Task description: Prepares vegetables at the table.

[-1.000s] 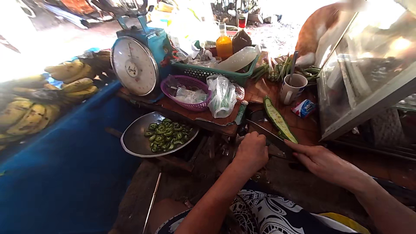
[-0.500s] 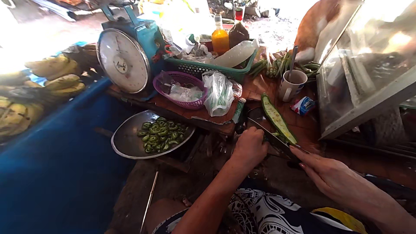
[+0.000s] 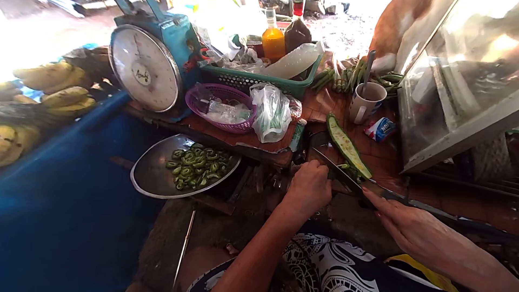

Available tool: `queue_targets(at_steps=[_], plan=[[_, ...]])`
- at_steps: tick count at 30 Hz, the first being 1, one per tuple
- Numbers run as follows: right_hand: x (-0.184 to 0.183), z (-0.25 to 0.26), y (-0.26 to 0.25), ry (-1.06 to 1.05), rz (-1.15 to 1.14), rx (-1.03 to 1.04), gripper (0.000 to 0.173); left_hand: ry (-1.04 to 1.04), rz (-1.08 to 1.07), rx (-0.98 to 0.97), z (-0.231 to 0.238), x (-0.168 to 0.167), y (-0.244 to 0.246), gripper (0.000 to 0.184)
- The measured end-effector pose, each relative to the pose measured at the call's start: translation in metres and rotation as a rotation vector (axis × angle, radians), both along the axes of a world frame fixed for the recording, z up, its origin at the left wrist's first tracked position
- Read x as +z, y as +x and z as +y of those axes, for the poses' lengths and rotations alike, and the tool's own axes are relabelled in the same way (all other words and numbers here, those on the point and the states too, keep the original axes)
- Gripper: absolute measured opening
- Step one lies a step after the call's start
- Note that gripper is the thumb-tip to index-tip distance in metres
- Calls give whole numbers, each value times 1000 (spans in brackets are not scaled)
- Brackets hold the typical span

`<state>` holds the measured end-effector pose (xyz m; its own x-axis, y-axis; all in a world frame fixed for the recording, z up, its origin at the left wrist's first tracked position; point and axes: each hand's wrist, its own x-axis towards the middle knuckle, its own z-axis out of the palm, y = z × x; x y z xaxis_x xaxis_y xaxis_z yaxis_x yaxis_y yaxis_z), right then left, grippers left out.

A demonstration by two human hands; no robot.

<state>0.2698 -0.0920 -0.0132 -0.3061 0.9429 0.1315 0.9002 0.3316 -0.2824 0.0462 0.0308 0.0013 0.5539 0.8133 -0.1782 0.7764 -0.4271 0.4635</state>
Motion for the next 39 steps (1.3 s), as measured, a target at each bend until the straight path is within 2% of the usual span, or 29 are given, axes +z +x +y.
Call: queue_targets(at_steps=[8,16,22,30,39], plan=[[10,27,-14,-175,-17,-10,51,21,-34,2,0,-4,-1,31],[0,4,-8,-56,-78,-6,51,17,-28,59,2,-4,-5,33],[4,20,4,-182,123,-3,50,6,-52,43,-1,-6,-4,32],[8,2,7,40,44,0,50,-26,38,57,-2,3,4,31],[5,-3,1,8,3,18,51,-20,48,41,-3,4,5,30]])
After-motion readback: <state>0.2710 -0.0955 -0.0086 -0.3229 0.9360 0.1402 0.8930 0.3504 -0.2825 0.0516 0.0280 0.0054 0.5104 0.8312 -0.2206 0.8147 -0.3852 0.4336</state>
